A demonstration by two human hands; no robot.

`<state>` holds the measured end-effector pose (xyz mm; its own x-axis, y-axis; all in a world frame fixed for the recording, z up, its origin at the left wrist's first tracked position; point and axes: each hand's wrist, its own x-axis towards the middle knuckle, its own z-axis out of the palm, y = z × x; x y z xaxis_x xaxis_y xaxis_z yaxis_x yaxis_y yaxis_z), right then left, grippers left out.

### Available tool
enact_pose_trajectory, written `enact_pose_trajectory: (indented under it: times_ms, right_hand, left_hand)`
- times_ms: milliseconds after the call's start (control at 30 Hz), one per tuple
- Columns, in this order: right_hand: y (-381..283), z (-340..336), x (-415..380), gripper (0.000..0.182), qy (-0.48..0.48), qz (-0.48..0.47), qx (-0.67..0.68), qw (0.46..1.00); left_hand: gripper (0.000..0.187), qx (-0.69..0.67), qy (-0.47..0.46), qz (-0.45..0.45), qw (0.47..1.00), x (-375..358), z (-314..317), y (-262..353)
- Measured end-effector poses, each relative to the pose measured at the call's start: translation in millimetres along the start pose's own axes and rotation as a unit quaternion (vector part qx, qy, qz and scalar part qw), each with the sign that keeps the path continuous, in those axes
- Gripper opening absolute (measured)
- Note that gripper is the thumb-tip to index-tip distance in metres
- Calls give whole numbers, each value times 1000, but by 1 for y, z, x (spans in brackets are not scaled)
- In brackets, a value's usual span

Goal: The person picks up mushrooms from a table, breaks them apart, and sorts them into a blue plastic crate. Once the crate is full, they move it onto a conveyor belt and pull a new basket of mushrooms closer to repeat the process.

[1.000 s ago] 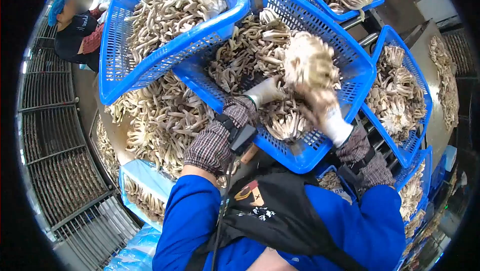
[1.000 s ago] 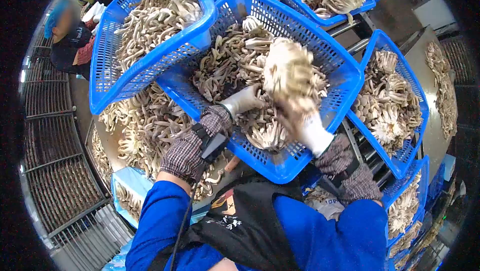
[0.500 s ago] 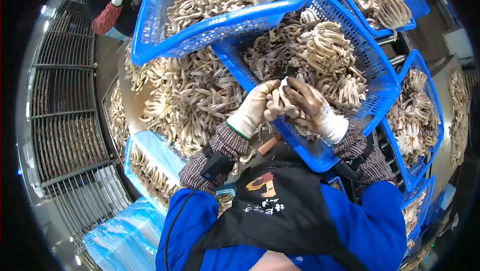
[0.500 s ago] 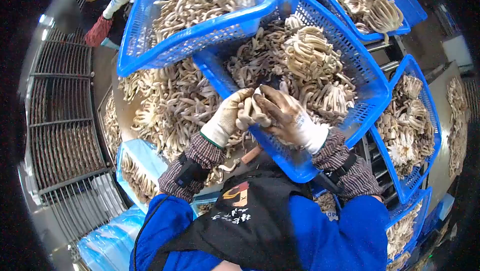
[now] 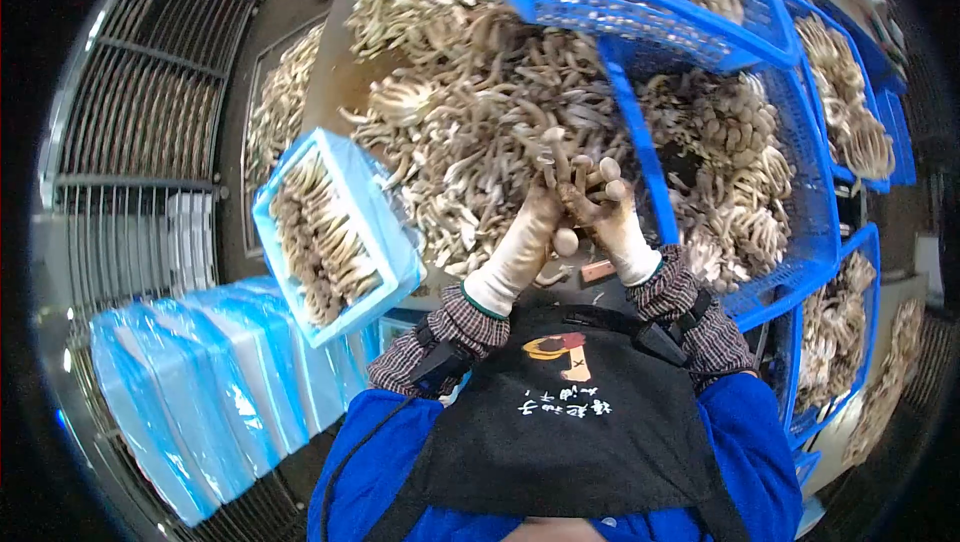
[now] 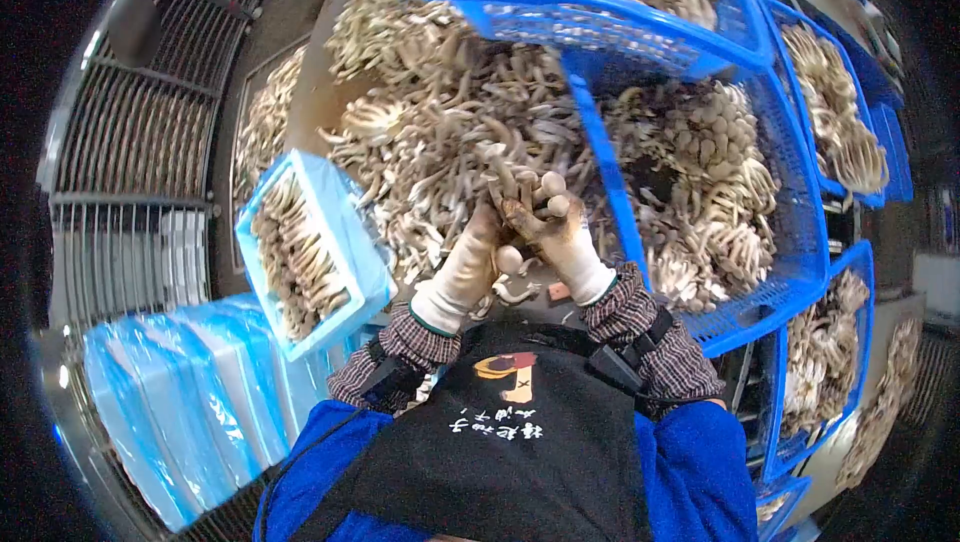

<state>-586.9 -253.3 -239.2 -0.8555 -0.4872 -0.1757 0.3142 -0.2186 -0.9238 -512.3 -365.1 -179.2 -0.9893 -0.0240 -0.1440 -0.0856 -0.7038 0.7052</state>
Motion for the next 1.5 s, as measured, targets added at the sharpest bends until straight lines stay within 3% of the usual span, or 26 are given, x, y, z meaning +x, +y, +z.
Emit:
enact_pose_trajectory:
  times_ms: [67,100,200,267,367,433,467,533,567,667,700,733,800,833,933,967,1000,1067,1133,1200,1233,1267,1300,1333,1367,1500]
  right_hand:
    - [-13,42,-7,19,45,73,237,968]
    - [-7,50,-8,19,36,81,232,969]
    - [22,56,-7,21,-44,14,12,999]
    - [44,57,-4,23,-1,-134,-233,963]
    - [50,72,1,34,-22,-43,-61,997]
    - [50,83,2,51,-26,43,53,997]
    - [47,84,3,51,-26,43,51,997]
    - [25,102,3,54,-159,75,-126,976]
    - [26,109,-1,52,-139,46,-139,979]
    - [32,116,-4,45,-78,83,-95,989]
    - [30,119,-2,45,-76,83,-96,989]
    - [27,120,2,38,-82,91,-51,991]
    - [22,122,8,27,-95,106,39,989]
    - [24,121,4,22,-75,142,-49,986]
    - [17,122,10,21,-119,163,15,979]
    - [16,120,9,17,-91,151,-42,983]
    - [10,121,9,17,-91,155,-45,983]
    - [-10,126,10,25,-76,220,22,972]
    - [-11,127,9,25,-86,220,11,972]
    - [-4,123,8,27,-165,171,-144,961]
    - [62,76,17,31,-210,86,-186,956]
    - [46,98,-4,38,-84,111,-76,987]
    - [43,101,-6,39,-124,-37,-271,954]
    - [36,116,-7,41,-163,-188,-439,863]
    - [26,129,-11,42,-185,-201,-486,830]
    - [33,153,-13,50,-297,27,-358,885]
  left_hand:
    - [61,99,79,84,988,-25,-8,9]
    - [58,172,117,92,974,-35,-21,16]
    - [41,204,256,70,942,-50,-70,15]
    - [38,196,278,68,938,-62,-83,32]
    - [45,151,284,27,946,-61,-106,60]
    - [82,576,240,117,773,-58,-129,62]
    - [82,574,240,117,774,-56,-138,60]
    - [72,465,93,115,873,-55,-137,66]
    - [59,252,106,64,960,-53,-134,60]
    - [45,192,239,36,951,-55,-143,63]
    - [42,130,249,124,952,-50,-139,63]
    - [42,128,247,122,953,-51,-137,64]
    - [35,352,153,-4,924,-58,-126,69]
    - [40,387,120,169,899,-54,-130,55]
    - [47,383,104,87,914,-50,-151,52]
    - [48,286,107,43,951,-52,-153,50]
    - [47,339,148,8,929,-55,-148,60]
    - [45,74,170,75,980,-56,-146,58]
    - [46,75,163,28,983,-61,-160,49]
    - [48,146,135,2,980,-67,-171,36]
    - [53,119,120,-51,984,-79,-142,65]
    - [56,121,132,32,983,-80,-142,56]
    - [56,161,151,78,972,-81,-140,53]
    - [56,204,178,123,955,-85,-138,55]
    - [48,128,220,87,963,-91,-132,55]
    - [30,-81,254,88,960,-102,-152,46]
